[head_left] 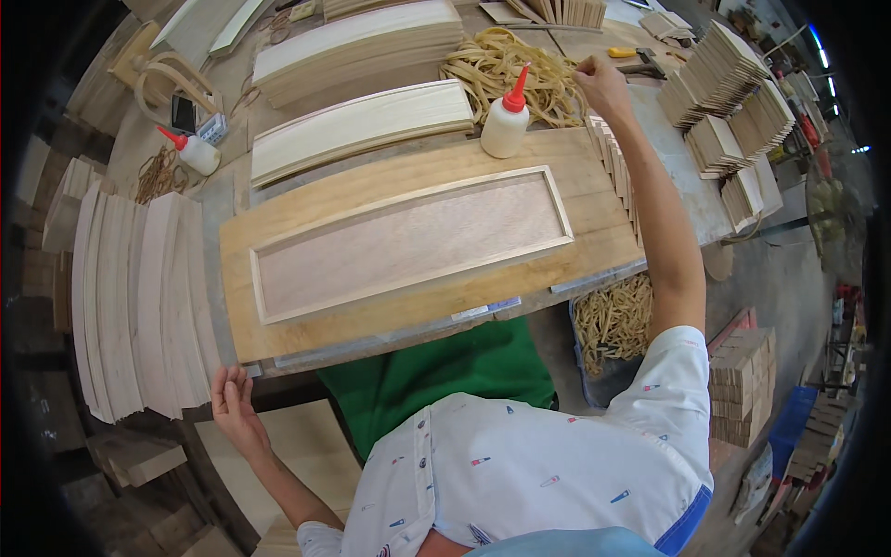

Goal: Assembling wooden boxes by applying glue to the edges of wooden panels and fitting them into a rectangular frame.

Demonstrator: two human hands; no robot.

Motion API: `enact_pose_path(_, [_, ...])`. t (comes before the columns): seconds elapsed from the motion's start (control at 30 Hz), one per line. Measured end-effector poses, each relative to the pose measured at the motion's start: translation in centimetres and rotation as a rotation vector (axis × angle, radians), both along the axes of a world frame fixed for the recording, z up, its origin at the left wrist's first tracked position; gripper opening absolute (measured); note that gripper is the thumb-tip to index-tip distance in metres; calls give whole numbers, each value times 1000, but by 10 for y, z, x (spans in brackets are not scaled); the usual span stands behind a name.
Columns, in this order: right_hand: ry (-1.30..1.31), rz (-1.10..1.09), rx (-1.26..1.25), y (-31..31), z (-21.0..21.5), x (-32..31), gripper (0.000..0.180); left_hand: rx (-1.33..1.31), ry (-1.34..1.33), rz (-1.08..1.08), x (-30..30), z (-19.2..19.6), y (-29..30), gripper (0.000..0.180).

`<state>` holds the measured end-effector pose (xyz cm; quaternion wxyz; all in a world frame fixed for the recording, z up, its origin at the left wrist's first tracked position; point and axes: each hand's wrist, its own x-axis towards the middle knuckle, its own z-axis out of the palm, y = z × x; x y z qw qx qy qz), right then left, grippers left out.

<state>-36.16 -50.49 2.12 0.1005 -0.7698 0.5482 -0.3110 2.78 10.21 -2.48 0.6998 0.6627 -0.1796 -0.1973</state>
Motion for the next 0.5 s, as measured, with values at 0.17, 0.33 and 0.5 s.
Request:
enact_pose_path(0.17, [-639, 180, 65, 32, 46, -26, 25, 22, -161, -108, -31, 26, -30, 27])
enact_pose_path(0.33, [-909, 466, 322, 141, 114, -34, 29, -11, -175, -421, -102, 73, -89, 29])
enact_pose_path(0.5, [-754, 537, 586, 261, 130, 4, 26, -161, -848, -640, -171, 128, -192, 53])
